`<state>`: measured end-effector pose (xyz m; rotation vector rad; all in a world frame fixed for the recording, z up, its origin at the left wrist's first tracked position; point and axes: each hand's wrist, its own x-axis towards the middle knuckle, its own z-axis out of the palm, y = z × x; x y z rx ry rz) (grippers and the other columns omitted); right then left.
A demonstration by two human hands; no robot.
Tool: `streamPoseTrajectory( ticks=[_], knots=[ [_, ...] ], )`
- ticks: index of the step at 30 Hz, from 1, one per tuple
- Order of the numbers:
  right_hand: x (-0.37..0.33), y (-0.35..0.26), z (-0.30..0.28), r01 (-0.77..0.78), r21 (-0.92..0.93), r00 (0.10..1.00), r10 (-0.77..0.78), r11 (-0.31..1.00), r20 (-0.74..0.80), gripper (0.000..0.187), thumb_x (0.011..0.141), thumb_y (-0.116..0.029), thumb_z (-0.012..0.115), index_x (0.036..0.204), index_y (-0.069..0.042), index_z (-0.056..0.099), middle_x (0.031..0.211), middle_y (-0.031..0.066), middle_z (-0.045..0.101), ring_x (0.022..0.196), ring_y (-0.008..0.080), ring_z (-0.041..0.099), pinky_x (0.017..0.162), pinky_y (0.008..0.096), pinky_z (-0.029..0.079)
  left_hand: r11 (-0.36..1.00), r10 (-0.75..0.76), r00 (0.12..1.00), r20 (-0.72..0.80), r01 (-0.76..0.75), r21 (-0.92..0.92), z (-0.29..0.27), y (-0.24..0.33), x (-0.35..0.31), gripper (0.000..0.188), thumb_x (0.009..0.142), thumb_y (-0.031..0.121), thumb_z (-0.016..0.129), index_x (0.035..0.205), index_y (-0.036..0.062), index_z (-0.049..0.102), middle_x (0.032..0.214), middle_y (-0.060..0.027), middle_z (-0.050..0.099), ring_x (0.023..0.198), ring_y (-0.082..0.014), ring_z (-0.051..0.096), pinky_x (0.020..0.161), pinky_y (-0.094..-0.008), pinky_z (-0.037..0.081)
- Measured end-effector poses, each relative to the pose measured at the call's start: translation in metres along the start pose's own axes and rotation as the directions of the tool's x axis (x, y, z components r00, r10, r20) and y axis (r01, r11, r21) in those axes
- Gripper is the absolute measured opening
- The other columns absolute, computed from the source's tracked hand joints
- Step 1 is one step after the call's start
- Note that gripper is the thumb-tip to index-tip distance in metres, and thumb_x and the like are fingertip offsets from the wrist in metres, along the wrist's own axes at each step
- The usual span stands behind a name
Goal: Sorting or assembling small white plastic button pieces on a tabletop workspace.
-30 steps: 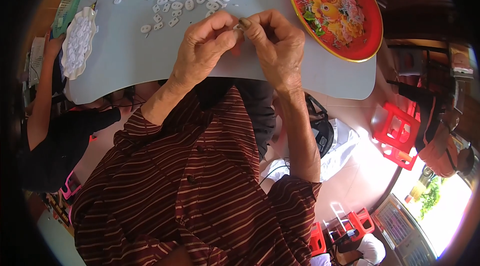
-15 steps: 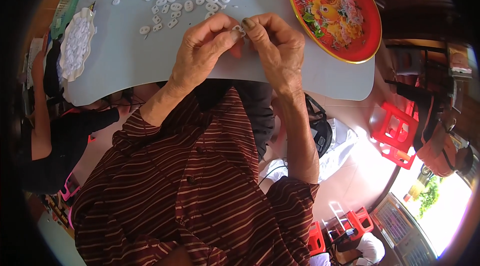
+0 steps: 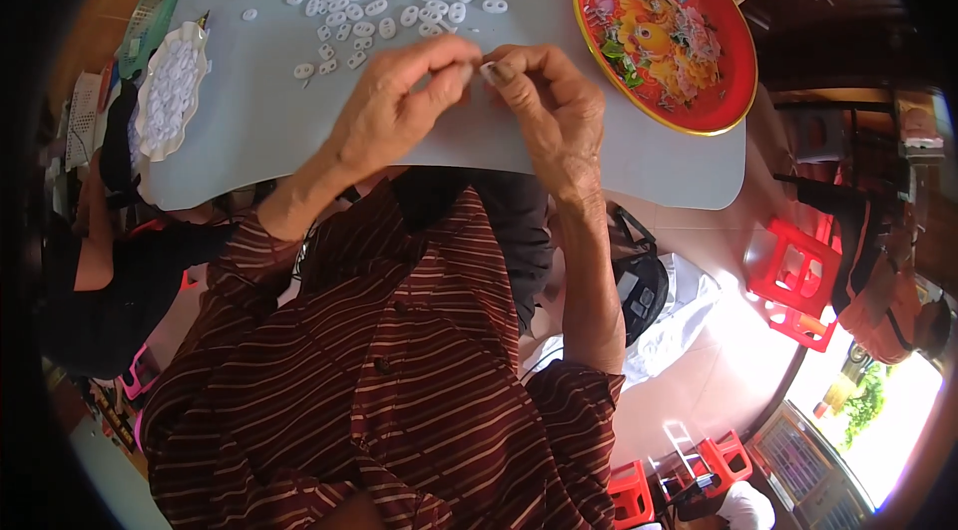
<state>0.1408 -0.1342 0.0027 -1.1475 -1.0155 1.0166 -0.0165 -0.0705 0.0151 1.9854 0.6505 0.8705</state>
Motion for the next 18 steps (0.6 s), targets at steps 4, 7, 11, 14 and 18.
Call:
streamPoseTrajectory(
  ticks=[4,7,11,14,18],
  knots=[
    [-0.004,-0.004,-0.006,-0.115,0.096,0.992,0.119,0.989,-0.038,0.014,0.088,-0.010,0.061,0.090,0.004,0.058,0.084,0.0084,0.063,0.067,0.0106,0.058,0.065,0.0230,0.047,0.871,0.255,0.964,0.077,-0.264,0.415,-0.018,-0.016,0.045,0.011,0.084,0.005,0.053,0.092,-0.0014,0.057,0.073,-0.0099,0.057,0.073,-0.0236,0.052,0.068,-0.0335,0.044],
    [-0.004,0.004,-0.006,-0.038,0.194,0.998,0.045,0.980,-0.035,0.013,0.089,-0.008,0.058,0.089,0.004,0.058,0.082,0.0098,0.062,0.065,0.0111,0.057,0.063,0.0226,0.047,0.757,0.213,0.935,0.285,-0.342,0.557,-0.019,-0.017,0.071,0.008,0.083,0.007,0.055,0.086,-0.0007,0.055,0.077,-0.0122,0.056,0.084,-0.0276,0.051,0.075,-0.0373,0.044],
    [-0.003,0.004,-0.003,0.001,0.162,0.999,0.007,0.987,-0.046,0.010,0.089,-0.005,0.057,0.089,0.004,0.057,0.079,0.0077,0.060,0.063,0.0100,0.054,0.060,0.0214,0.045,0.692,0.025,0.900,0.434,-0.329,0.643,-0.012,-0.037,0.084,0.010,0.083,0.009,0.056,0.083,0.0003,0.051,0.080,-0.0127,0.052,0.086,-0.0278,0.050,0.079,-0.0391,0.044],
    [-0.003,0.002,-0.002,-0.015,0.126,0.999,0.020,0.992,-0.034,0.008,0.088,-0.005,0.057,0.089,0.004,0.057,0.079,0.0060,0.060,0.063,0.0091,0.054,0.059,0.0206,0.044,0.615,0.154,0.859,0.488,-0.470,0.634,-0.010,-0.036,0.085,0.011,0.081,0.005,0.057,0.082,0.0009,0.047,0.081,-0.0128,0.051,0.087,-0.0293,0.051,0.079,-0.0396,0.045],
    [-0.002,0.005,-0.005,-0.006,0.087,1.000,0.009,0.996,-0.026,0.013,0.089,-0.009,0.059,0.090,0.004,0.058,0.078,0.0086,0.060,0.061,0.0093,0.053,0.061,0.0219,0.044,0.685,0.038,0.898,0.438,-0.343,0.643,-0.008,-0.028,0.081,0.016,0.076,-0.001,0.059,0.083,-0.0004,0.045,0.083,-0.0122,0.052,0.088,-0.0300,0.051,0.079,-0.0390,0.045]
  ],
)
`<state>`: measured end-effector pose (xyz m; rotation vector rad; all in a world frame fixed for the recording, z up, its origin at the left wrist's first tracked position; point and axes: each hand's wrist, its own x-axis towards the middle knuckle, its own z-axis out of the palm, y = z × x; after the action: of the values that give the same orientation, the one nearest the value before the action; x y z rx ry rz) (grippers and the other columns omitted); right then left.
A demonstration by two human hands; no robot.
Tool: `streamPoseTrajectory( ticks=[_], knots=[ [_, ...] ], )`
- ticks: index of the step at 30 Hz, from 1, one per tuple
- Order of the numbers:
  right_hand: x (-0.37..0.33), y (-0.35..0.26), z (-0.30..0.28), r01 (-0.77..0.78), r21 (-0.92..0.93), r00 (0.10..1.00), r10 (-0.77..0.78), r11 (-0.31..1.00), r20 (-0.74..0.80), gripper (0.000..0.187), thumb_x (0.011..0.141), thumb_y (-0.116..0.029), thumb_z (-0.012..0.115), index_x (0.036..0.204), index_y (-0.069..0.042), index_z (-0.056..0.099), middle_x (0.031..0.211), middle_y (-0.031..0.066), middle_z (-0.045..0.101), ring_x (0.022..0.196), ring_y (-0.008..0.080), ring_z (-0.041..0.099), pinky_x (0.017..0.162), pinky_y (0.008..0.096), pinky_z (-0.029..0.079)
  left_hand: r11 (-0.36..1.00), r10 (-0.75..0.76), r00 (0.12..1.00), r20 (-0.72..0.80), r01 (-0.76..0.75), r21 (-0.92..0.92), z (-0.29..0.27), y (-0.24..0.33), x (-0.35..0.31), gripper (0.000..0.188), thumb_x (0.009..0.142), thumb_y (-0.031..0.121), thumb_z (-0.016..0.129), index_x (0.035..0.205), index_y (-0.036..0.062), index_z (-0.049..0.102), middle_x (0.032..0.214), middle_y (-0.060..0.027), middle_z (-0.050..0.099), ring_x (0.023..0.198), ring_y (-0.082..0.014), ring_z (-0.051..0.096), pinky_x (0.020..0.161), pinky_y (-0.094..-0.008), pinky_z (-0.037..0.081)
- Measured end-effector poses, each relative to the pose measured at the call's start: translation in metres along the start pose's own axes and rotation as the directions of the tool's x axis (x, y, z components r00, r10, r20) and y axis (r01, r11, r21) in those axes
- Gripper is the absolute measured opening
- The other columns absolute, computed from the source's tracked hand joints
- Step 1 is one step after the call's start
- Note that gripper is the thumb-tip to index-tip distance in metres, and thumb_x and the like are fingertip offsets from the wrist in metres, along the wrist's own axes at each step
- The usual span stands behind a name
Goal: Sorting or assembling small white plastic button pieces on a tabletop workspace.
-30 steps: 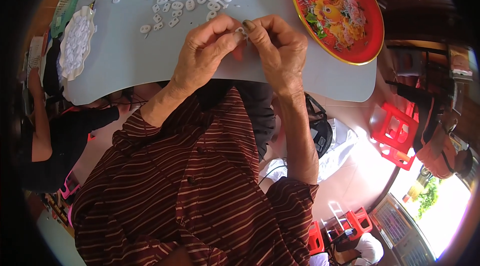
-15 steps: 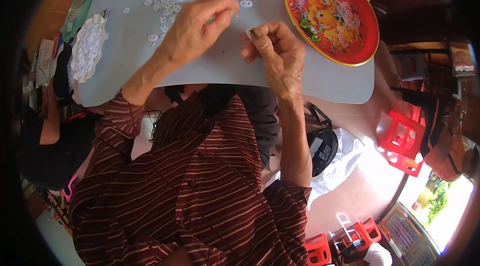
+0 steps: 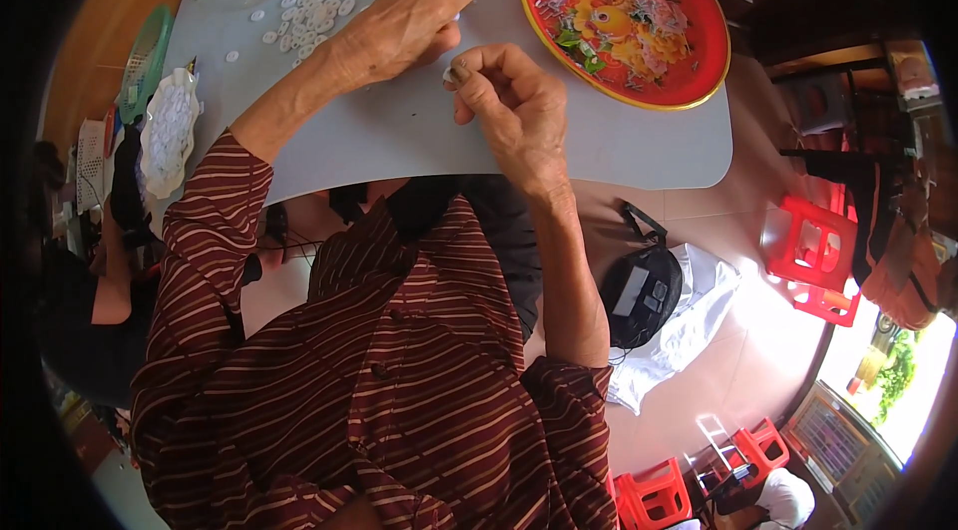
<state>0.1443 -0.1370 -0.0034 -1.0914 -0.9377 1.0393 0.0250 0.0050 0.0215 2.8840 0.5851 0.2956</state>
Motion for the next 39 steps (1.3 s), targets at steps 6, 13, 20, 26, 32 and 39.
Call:
streamPoseTrajectory(
  ticks=[6,13,20,26,32,39],
  knots=[
    [-0.001,-0.003,0.003,0.007,0.006,1.000,-0.007,1.000,-0.018,0.008,0.088,-0.004,0.056,0.089,0.004,0.057,0.081,0.0057,0.059,0.064,0.0088,0.053,0.059,0.0209,0.044,0.993,0.088,0.989,-0.119,-0.096,-0.063,0.006,-0.004,-0.014,0.017,0.073,-0.001,0.062,0.081,0.0005,0.047,0.077,-0.0125,0.054,0.085,-0.0287,0.052,0.075,-0.0383,0.047],
    [-0.002,-0.002,0.002,-0.012,-0.020,1.000,0.012,1.000,-0.009,0.008,0.089,-0.004,0.056,0.091,0.004,0.057,0.083,0.0066,0.060,0.065,0.0092,0.053,0.061,0.0220,0.044,0.941,-0.040,0.998,-0.041,0.024,-0.337,0.000,-0.001,-0.011,0.010,0.078,0.001,0.058,0.086,0.0004,0.052,0.068,-0.0072,0.051,0.077,-0.0243,0.053,0.070,-0.0324,0.047],
    [-0.001,-0.003,0.004,0.010,-0.025,0.997,-0.012,1.000,-0.074,0.013,0.089,-0.009,0.059,0.094,0.003,0.058,0.080,0.0060,0.061,0.067,0.0097,0.056,0.064,0.0215,0.046,0.495,-0.176,0.984,0.017,0.104,-0.863,0.006,0.009,-0.024,0.015,0.092,0.010,0.052,0.102,0.0015,0.058,0.081,-0.0024,0.059,0.082,-0.0094,0.056,0.074,-0.0236,0.046],
    [0.000,0.000,0.005,0.065,0.063,0.987,-0.055,0.996,-0.152,0.014,0.089,-0.009,0.060,0.095,0.004,0.060,0.079,0.0054,0.062,0.067,0.0092,0.056,0.064,0.0210,0.046,0.546,-0.188,0.974,0.127,0.211,-0.811,0.002,0.013,-0.028,0.021,0.093,0.012,0.049,0.108,0.0006,0.058,0.087,-0.0034,0.060,0.082,-0.0089,0.056,0.075,-0.0245,0.047],
    [-0.002,0.001,0.003,0.060,-0.001,0.985,-0.060,0.998,-0.162,0.014,0.088,-0.007,0.060,0.098,0.002,0.061,0.078,0.0041,0.061,0.067,0.0088,0.056,0.064,0.0203,0.046,0.378,-0.163,0.957,0.241,0.286,-0.880,-0.013,0.018,-0.030,0.025,0.093,0.022,0.050,0.104,0.0007,0.059,0.082,-0.0038,0.062,0.076,-0.0087,0.056,0.071,-0.0238,0.044],
    [-0.001,0.002,0.006,0.111,-0.018,0.982,-0.113,0.994,-0.151,0.016,0.087,-0.003,0.059,0.103,0.002,0.058,0.082,0.0051,0.062,0.071,0.0103,0.060,0.066,0.0216,0.048,0.229,-0.202,0.930,0.306,0.349,-0.909,-0.015,0.019,-0.030,0.027,0.094,0.026,0.050,0.104,0.0022,0.058,0.073,-0.0028,0.058,0.073,-0.0094,0.057,0.067,-0.0228,0.043]
  ],
)
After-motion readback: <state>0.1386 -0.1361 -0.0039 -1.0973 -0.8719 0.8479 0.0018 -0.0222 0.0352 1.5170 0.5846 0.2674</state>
